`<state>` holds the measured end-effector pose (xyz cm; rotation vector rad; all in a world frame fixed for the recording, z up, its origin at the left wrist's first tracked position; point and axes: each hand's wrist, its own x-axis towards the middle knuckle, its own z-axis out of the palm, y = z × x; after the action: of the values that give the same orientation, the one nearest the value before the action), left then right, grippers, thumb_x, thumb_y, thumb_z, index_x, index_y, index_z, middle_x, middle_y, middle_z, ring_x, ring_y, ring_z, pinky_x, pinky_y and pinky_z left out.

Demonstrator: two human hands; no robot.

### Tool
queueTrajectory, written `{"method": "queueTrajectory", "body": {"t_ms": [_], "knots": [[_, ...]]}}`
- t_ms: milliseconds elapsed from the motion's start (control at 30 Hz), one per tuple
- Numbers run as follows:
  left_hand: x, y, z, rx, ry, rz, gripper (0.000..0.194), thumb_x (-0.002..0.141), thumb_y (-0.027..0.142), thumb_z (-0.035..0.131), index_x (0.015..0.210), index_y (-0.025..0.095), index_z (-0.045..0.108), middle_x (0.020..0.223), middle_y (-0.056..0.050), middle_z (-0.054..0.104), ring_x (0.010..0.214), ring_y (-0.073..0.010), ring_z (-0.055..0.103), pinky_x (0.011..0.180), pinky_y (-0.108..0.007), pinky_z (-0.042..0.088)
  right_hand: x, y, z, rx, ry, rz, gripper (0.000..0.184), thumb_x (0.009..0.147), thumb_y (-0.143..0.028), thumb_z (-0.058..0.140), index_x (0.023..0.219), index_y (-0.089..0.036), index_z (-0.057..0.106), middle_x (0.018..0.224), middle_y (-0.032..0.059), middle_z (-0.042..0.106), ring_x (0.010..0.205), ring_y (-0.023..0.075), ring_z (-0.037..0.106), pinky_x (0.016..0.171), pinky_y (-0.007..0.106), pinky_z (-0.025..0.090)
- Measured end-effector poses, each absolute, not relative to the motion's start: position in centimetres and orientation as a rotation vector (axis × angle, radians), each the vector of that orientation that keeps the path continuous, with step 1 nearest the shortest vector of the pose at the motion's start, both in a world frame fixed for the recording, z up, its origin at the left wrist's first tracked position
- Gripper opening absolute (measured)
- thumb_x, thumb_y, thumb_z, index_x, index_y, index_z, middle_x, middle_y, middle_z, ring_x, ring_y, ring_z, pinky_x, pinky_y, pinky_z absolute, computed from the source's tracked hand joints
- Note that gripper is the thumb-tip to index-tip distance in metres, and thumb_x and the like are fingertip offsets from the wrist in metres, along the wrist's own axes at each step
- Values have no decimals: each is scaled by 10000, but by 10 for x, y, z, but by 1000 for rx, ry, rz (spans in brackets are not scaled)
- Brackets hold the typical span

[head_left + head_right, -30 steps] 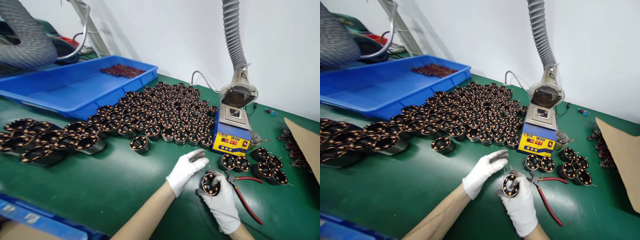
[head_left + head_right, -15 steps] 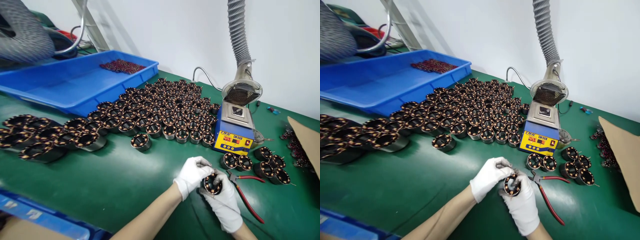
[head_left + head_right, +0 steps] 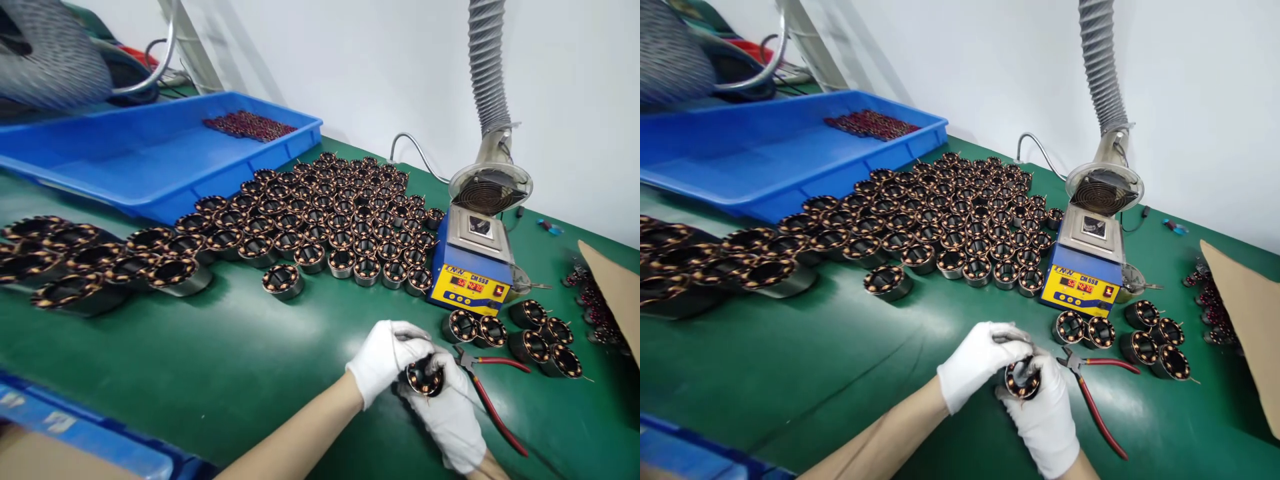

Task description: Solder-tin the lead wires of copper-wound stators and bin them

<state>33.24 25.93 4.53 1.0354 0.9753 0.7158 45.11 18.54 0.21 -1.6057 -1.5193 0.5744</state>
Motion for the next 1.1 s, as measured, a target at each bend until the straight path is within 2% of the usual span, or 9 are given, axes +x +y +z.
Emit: {"method": "queueTrajectory", "body": {"t_ms": [100,233,333,500,633,733,900,1033,1100], "knots": [[332,262,46,965,985,756,286,461,350,650,631,121,640,687,-81,639,728,-263,604,637,-304,485,450,185,-1,-1585,-1576,543,328,569,-250,736,691,-243,431,762,-3,624,634,162,587,569,272,492],[319,269,51,897,1003,885,444,541,457,660,832,125,610,878,-77,648,869,-229,595,796,-281,467,447,185,1,-1537,-1592,510,329,573,-245,734,715,-243,437,944,48,649,771,194,630,640,294,509],[311,274,53,934,943,795,548,473,402,730,924,119,597,875,-83,650,874,-237,594,781,-290,471,447,186,7,-1542,-1607,478,330,573,-257,735,705,-246,433,923,53,658,756,203,635,635,305,513],[315,270,45,1009,948,658,286,463,317,687,657,117,618,636,-51,621,633,-192,567,597,-267,437,449,186,6,-1540,-1641,435,355,550,-245,755,701,-245,434,875,43,657,701,189,628,600,290,509],[320,264,40,1016,995,680,263,465,330,672,606,123,592,614,-49,610,595,-179,547,570,-261,421,449,187,2,-1520,-1648,408,361,541,-239,756,714,-247,439,882,43,655,720,194,630,610,295,511],[319,263,41,1029,1021,725,276,488,347,667,642,133,588,666,-55,619,658,-206,574,622,-285,448,448,188,2,-1522,-1642,396,370,528,-238,760,707,-248,436,856,33,650,686,183,619,589,288,507],[319,268,44,1100,961,717,532,504,359,739,968,135,605,976,-90,629,958,-274,563,840,-345,451,446,190,7,-1546,-1636,378,351,545,-280,743,674,-250,418,733,5,630,586,165,587,513,268,486],[326,267,43,1037,901,697,348,525,352,655,777,112,636,762,-86,644,783,-264,602,723,-330,474,446,189,8,-1565,-1640,375,357,543,-288,743,672,-249,413,708,6,633,593,175,597,524,275,490],[326,267,42,991,888,726,389,545,368,635,822,96,615,715,-87,635,734,-251,607,693,-324,479,447,189,7,-1559,-1658,375,360,534,-280,751,691,-247,428,797,34,662,658,194,624,567,293,505]]}}
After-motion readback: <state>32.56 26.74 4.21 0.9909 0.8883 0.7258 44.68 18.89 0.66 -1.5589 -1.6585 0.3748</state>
